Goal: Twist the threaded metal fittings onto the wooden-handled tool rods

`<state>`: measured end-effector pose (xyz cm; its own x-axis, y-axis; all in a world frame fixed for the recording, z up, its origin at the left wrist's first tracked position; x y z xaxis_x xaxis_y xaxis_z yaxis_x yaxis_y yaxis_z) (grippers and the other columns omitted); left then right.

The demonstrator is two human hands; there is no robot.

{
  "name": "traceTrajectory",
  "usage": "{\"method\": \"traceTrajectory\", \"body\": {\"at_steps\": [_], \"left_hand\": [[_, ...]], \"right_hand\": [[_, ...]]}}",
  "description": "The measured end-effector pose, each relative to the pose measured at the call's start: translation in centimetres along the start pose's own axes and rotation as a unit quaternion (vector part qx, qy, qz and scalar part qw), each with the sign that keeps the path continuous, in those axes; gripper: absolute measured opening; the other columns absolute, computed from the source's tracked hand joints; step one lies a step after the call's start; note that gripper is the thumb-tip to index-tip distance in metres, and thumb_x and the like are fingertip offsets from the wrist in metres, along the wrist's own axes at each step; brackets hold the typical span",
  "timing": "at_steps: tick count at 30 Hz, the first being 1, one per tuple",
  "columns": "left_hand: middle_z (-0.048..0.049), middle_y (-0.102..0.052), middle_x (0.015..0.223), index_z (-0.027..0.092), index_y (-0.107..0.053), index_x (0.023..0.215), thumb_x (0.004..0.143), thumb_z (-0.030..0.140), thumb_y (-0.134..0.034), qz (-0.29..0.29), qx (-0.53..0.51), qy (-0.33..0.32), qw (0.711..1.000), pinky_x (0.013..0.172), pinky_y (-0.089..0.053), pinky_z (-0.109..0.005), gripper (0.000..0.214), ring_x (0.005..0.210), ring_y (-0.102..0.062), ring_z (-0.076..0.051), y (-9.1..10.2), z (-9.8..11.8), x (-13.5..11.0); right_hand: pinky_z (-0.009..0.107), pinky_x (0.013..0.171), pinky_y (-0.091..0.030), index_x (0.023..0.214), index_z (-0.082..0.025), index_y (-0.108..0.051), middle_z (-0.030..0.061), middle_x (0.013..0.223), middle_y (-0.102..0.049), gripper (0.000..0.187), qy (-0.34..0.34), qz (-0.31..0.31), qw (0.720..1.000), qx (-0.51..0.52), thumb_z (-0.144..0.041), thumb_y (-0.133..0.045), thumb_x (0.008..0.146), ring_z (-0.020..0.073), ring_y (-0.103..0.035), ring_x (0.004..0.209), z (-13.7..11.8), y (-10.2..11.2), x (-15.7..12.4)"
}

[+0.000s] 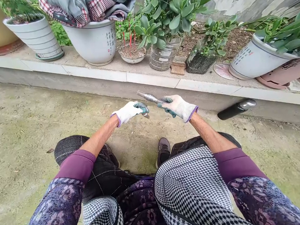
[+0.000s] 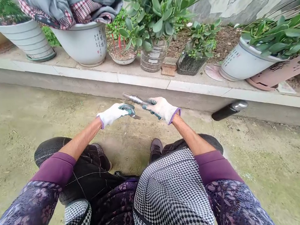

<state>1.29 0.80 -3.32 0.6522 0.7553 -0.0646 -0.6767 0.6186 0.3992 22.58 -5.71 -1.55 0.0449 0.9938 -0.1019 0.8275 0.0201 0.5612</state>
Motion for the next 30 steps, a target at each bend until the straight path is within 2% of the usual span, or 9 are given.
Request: {"method": "traceTrajectory", "body": {"at_steps": [6, 9, 13, 18, 22, 24, 27, 30], "left_hand": [[-0.0062, -0.073, 0.08, 0.011, -0.072, 0.075, 0.076, 0.018, -0.063, -0.024, -0.057, 0.001, 0.998, 0.076, -0.051, -0.022, 0.011, 0.075, -0.065, -0.013, 0.2, 0.2, 0.2], [-0.0093, -0.073, 0.076, 0.011, -0.069, 0.077, 0.078, 0.016, -0.061, -0.06, -0.096, 0.023, 0.993, 0.068, -0.052, -0.023, 0.01, 0.067, -0.066, -0.013, -0.1, -0.4, 0.0], [-0.0095, -0.07, 0.065, 0.01, -0.069, 0.081, 0.081, 0.019, -0.06, -0.098, -0.097, 0.055, 0.989, 0.052, -0.048, -0.022, 0.013, 0.053, -0.063, -0.014, -0.8, -1.0, -0.5], [-0.0085, -0.068, 0.065, 0.01, -0.068, 0.087, 0.082, 0.026, -0.065, -0.116, -0.134, 0.048, 0.983, 0.053, -0.048, -0.022, 0.017, 0.058, -0.064, -0.016, -0.4, 0.3, -1.3], [-0.0045, -0.062, 0.064, 0.01, -0.066, 0.087, 0.08, 0.041, -0.072, -0.103, -0.255, 0.01, 0.961, 0.067, -0.057, -0.035, 0.032, 0.059, -0.062, -0.016, 0.4, 0.7, -1.4], [-0.002, -0.058, 0.064, 0.01, -0.066, 0.089, 0.079, 0.049, -0.073, -0.095, -0.303, -0.004, 0.948, 0.067, -0.058, -0.039, 0.041, 0.056, -0.058, -0.014, 0.7, 0.4, -1.3], [0.0025, -0.052, 0.062, 0.011, -0.066, 0.097, 0.077, 0.05, -0.075, -0.071, -0.322, -0.001, 0.944, 0.057, -0.055, -0.032, 0.045, 0.049, -0.049, -0.009, 1.0, 0.0, -1.3], [0.0037, -0.051, 0.063, 0.011, -0.067, 0.1, 0.07, 0.032, -0.081, 0.014, -0.307, 0.014, 0.951, 0.046, -0.045, -0.022, 0.039, 0.046, -0.044, -0.006, 1.4, -0.2, -1.2]], "right_hand": [[0.018, 0.031, -0.036, 0.094, -0.015, -0.068, -0.0052, 0.054, -0.048, 0.032, -0.004, 0.015, 0.997, 0.07, -0.042, -0.072, 0.077, 0.0064, -0.04, 0.039, -0.7, 0.2, -0.2], [0.019, 0.029, -0.035, 0.097, -0.015, -0.068, -0.0065, 0.052, -0.047, 0.036, 0.003, 0.022, 0.99, 0.138, -0.042, -0.074, 0.073, 0.0068, -0.039, 0.038, -0.8, 0.4, -0.1], [0.02, 0.027, -0.03, 0.102, -0.014, -0.067, -0.0079, 0.051, -0.045, 0.045, 0.009, 0.071, 0.965, 0.253, -0.044, -0.076, 0.069, 0.007, -0.036, 0.036, -1.1, 1.5, 0.0], [0.02, 0.028, -0.025, 0.101, -0.016, -0.066, -0.0088, 0.051, -0.045, 0.047, 0.026, 0.103, 0.93, 0.351, -0.049, -0.077, 0.069, 0.0054, -0.032, 0.036, -1.5, 3.0, -0.5], [0.019, 0.031, -0.025, 0.101, -0.017, -0.066, -0.0089, 0.052, -0.044, 0.045, 0.023, 0.103, 0.916, 0.386, -0.048, -0.077, 0.069, 0.0053, -0.032, 0.037, -1.0, 3.5, -0.3], [0.019, 0.031, -0.025, 0.103, -0.018, -0.065, -0.0087, 0.052, -0.045, 0.045, 0.023, 0.097, 0.913, 0.396, -0.047, -0.077, 0.07, 0.0058, -0.032, 0.037, -0.6, 3.8, 0.1], [0.019, 0.033, -0.026, 0.106, -0.021, -0.062, -0.0092, 0.053, -0.044, 0.045, 0.026, 0.088, 0.904, 0.418, -0.047, -0.076, 0.073, 0.0063, -0.034, 0.037, -0.2, 4.7, 0.8], [0.018, 0.034, -0.027, 0.105, -0.023, -0.06, -0.0098, 0.053, -0.044, 0.043, 0.037, 0.092, 0.892, 0.441, -0.048, -0.076, 0.074, 0.0061, -0.034, 0.037, 0.0, 5.8, 1.2]]}}
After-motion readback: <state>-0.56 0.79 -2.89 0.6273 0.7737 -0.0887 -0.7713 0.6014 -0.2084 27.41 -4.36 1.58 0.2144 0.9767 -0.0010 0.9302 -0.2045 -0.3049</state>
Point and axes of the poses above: each hand's wrist, its own x-axis towards the middle knuckle, its own y-axis out of the back of the hand, z = x × y, the point moved 3 cm from there along x, towards the middle knuckle
